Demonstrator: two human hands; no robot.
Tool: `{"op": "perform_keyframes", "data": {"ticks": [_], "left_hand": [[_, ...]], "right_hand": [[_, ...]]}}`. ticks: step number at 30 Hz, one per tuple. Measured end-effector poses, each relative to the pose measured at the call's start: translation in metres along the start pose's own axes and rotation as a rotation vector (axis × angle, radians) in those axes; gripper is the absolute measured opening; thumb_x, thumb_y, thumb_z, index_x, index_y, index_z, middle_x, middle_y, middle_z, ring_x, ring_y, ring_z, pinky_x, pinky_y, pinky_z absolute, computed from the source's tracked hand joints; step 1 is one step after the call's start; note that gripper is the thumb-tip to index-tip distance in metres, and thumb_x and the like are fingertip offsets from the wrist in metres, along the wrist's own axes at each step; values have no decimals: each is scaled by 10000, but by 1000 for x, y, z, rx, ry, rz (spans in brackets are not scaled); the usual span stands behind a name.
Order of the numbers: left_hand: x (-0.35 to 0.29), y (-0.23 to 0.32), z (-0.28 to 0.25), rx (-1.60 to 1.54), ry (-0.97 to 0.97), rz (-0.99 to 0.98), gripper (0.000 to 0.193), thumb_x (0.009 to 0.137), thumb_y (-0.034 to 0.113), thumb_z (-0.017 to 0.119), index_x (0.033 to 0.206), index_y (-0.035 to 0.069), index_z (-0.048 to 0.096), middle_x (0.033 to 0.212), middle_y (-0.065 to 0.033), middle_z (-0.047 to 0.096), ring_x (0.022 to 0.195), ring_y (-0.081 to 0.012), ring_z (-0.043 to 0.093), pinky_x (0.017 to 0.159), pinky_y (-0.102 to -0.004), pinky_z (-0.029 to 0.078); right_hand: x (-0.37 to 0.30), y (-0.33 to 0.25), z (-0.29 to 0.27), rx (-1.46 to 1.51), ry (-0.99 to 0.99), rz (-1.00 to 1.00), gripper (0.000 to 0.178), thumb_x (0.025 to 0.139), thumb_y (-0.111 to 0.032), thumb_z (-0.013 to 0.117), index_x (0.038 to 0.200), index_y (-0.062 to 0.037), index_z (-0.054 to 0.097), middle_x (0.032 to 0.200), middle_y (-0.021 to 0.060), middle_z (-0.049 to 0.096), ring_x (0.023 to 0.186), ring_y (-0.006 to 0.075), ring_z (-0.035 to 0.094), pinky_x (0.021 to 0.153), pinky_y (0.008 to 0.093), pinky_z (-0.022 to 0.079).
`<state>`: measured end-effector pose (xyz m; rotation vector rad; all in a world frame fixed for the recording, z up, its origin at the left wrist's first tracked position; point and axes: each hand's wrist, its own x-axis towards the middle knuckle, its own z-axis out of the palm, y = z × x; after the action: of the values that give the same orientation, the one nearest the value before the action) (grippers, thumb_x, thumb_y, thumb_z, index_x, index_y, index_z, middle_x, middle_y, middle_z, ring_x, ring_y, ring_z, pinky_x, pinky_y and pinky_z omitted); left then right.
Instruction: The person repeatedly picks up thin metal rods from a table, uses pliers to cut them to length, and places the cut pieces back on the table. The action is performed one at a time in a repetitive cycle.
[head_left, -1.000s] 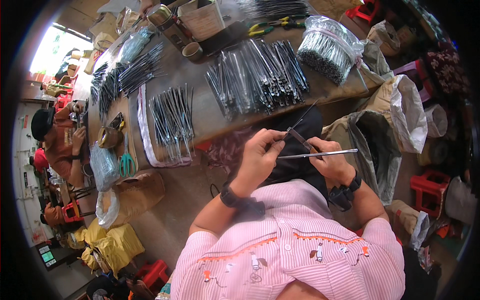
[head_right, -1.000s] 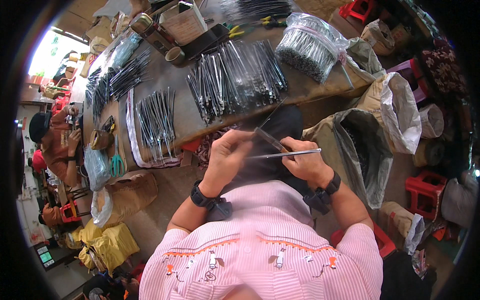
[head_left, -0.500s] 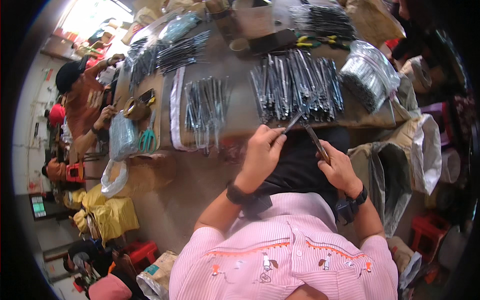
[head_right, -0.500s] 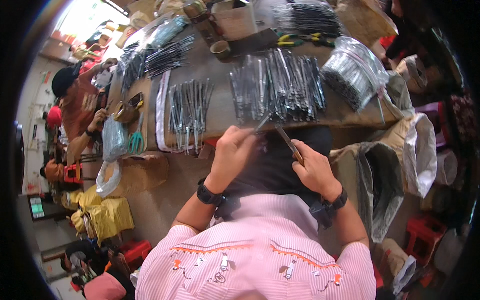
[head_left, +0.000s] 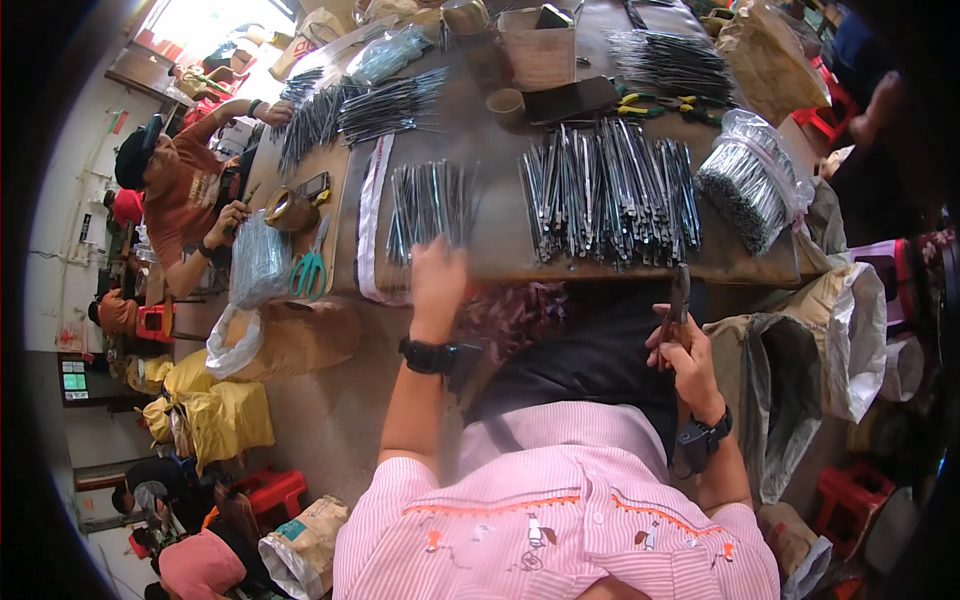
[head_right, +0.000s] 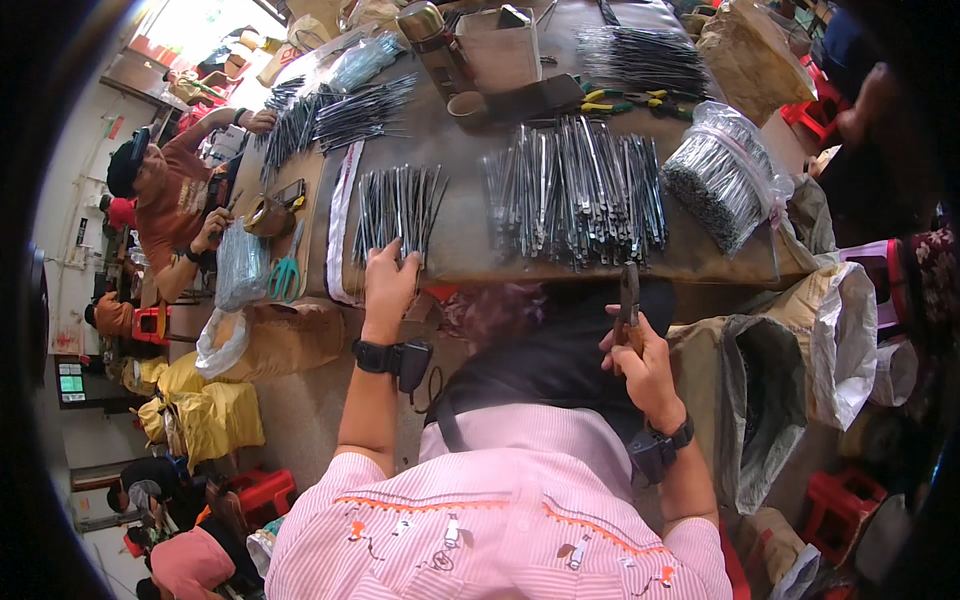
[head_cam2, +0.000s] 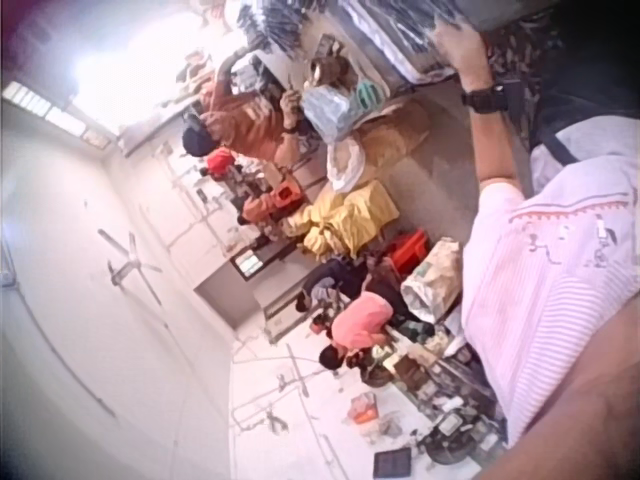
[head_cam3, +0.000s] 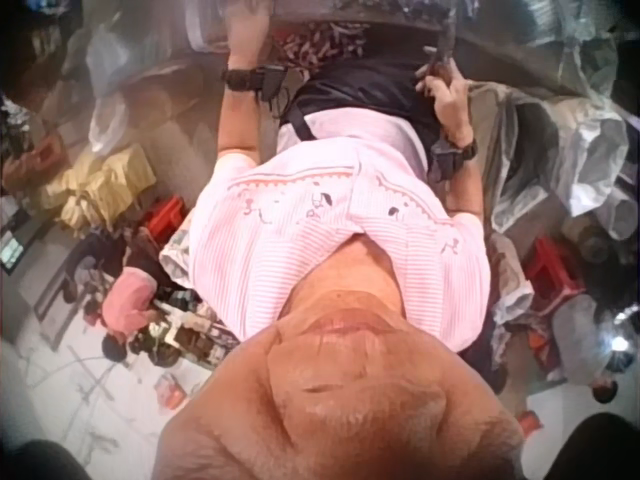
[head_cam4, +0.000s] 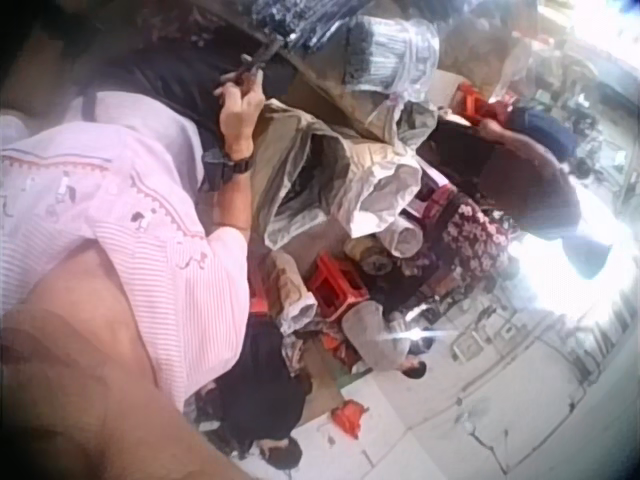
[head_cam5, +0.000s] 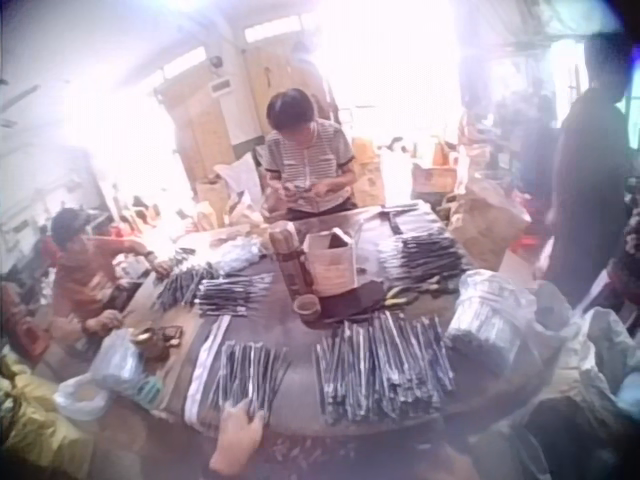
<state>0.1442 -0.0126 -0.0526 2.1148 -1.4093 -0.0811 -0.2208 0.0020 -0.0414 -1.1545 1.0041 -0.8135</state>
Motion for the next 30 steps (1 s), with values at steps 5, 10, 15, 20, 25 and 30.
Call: {"op": "perform_keyframes", "data": {"ticks": [5,10,15,20,25,30], "left_hand": [[0,40,17,-109,-7,113,324,831,225,644,1058,-6,634,1017,-240,568,903,-433,576,791,-474,475],[40,64,71,-357,-148,-27,314,796,209,668,977,-48,662,842,-203,667,797,-295,657,746,-377,505],[61,60,104,-457,-266,-37,339,736,215,718,897,-78,659,749,-157,672,694,-220,650,646,-346,506],[66,35,94,-568,-447,111,226,769,148,728,823,-58,655,681,-60,616,538,-120,546,484,-284,430],[47,41,74,-980,-678,-313,197,787,132,733,823,-35,634,692,-39,607,589,-104,556,524,-234,433],[47,38,58,-1173,-769,-531,135,861,112,678,934,17,615,806,-26,619,686,-116,575,603,-219,447]], "right_hand": [[-2,-6,-4,52,-3,51,499,781,-33,429,1275,16,479,814,104,605,617,131,583,548,230,440],[-2,-13,6,62,-62,57,501,775,-47,438,1270,20,481,808,100,608,618,139,588,554,230,442],[-5,-16,12,115,-71,56,460,798,-26,435,1250,1,511,804,80,600,613,115,572,533,220,424],[-6,-13,-3,155,-9,92,395,773,-68,450,1149,21,536,779,85,599,608,131,579,523,233,428],[-5,6,-40,267,179,88,213,820,-123,509,994,-18,570,823,89,606,704,146,609,585,251,460],[7,25,-96,849,270,0,285,913,-309,514,1024,-53,572,855,74,566,756,176,543,632,278,440]]}}
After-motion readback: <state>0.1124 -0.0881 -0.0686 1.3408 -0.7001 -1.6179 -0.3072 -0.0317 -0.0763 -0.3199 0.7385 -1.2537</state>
